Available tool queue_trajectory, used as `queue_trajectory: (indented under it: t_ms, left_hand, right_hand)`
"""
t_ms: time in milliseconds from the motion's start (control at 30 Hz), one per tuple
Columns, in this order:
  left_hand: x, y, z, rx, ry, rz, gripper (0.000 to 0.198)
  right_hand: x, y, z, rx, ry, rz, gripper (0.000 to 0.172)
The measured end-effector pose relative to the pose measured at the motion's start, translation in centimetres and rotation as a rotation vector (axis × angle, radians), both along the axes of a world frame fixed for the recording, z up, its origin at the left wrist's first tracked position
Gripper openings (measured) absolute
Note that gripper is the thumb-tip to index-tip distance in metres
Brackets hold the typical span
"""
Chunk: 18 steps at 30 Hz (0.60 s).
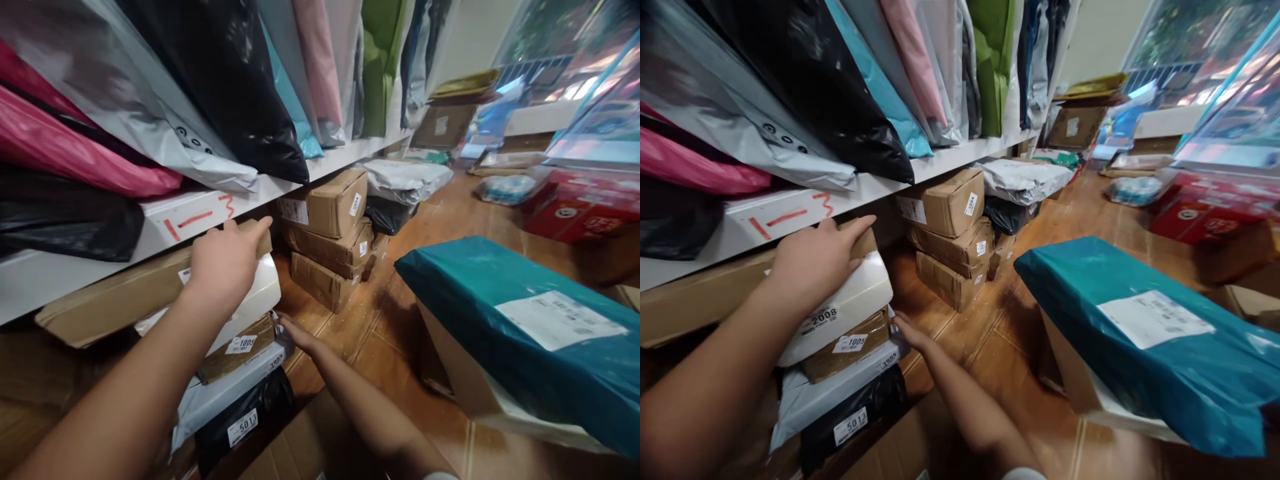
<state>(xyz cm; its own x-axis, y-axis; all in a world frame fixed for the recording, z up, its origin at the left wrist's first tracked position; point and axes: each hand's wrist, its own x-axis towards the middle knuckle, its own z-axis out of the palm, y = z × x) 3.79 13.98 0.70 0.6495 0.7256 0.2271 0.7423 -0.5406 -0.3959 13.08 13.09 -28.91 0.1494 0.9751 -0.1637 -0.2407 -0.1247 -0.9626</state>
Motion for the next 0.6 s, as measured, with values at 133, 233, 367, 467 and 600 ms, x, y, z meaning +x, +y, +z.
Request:
queue_trajectory:
  t_ms: [133,233,367,467,600]
  left_hand:
    - [-1.2,0.0,-0.4,0.073,0.022,-0.011,0.052]
    - [-1.5,0.1,-0.6,0.089,0.043,-0.027,0.042]
    - [-2.2,-0.4,-0.4,0.136,0.054,-0.035,0.038]
    - [-3.6,-1.3,0.0,0.161,0.084,-0.016,0.035]
    - [-5.6,-1.9,0.1,0.117,0.154,0.107,0.043]
  right_hand:
    - [0.4,1.4,0.8,0.062,0.098,0.012,0.068]
    - [-0.4,2.4,1.6,0.101,0.185,0.026,0.066]
    - [-1.6,2.6,2.5,0.154,0.266,0.041,0.058]
    - [-1.6,1.8,2.6,0.192,0.27,0.013,0.054]
    - [-0.8,1.4,2.4,0.209,0.266,0.026,0.051]
